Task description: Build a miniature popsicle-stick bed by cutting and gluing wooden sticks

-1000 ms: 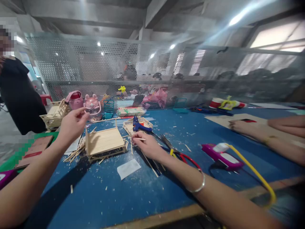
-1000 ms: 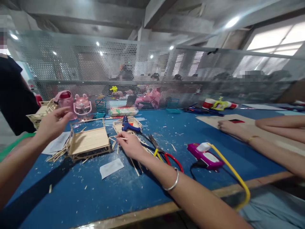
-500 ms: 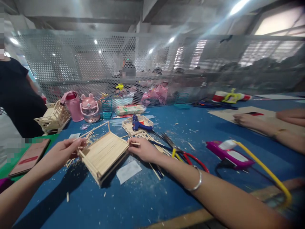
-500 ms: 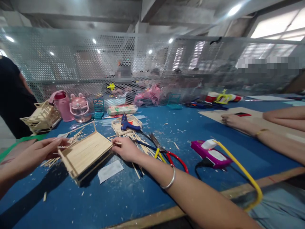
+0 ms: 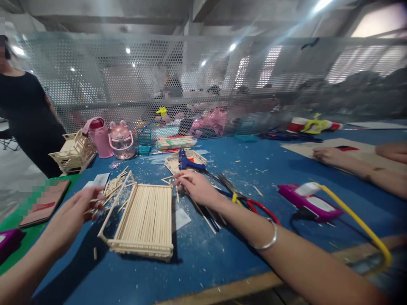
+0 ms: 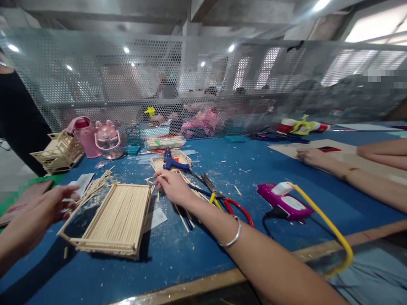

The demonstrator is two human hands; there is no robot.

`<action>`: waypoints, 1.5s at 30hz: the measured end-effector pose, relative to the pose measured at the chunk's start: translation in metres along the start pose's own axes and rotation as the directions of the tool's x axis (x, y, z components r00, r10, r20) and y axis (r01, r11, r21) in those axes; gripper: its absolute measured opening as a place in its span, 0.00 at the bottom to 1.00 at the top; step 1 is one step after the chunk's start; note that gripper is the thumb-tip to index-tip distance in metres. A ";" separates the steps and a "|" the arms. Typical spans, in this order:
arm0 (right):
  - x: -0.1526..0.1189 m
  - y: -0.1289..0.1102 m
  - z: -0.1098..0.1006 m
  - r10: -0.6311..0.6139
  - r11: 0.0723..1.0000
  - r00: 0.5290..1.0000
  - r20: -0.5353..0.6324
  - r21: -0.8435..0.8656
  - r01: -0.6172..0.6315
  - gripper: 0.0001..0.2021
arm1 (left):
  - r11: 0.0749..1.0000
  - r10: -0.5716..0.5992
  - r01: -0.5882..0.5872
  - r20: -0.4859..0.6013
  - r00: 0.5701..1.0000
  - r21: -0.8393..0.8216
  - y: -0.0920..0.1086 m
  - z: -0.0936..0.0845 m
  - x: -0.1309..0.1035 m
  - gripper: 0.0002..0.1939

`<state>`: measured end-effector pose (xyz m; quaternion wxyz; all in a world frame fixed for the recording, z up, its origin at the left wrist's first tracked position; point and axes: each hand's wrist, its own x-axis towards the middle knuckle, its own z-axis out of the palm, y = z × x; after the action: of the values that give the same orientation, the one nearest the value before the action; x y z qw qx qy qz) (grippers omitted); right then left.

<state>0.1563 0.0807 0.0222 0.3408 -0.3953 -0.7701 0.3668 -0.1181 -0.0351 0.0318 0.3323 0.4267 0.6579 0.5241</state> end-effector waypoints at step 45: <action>0.024 -0.048 0.030 -0.249 0.747 0.955 0.160 -0.596 0.294 0.11 | 0.956 0.108 -0.033 0.246 0.963 -0.290 -0.011 0.064 0.056 0.24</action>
<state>0.1043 0.0724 0.0529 0.2164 -0.3552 -0.9076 0.0570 -0.0868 0.0405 0.0064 0.4541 0.4626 0.5112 0.5643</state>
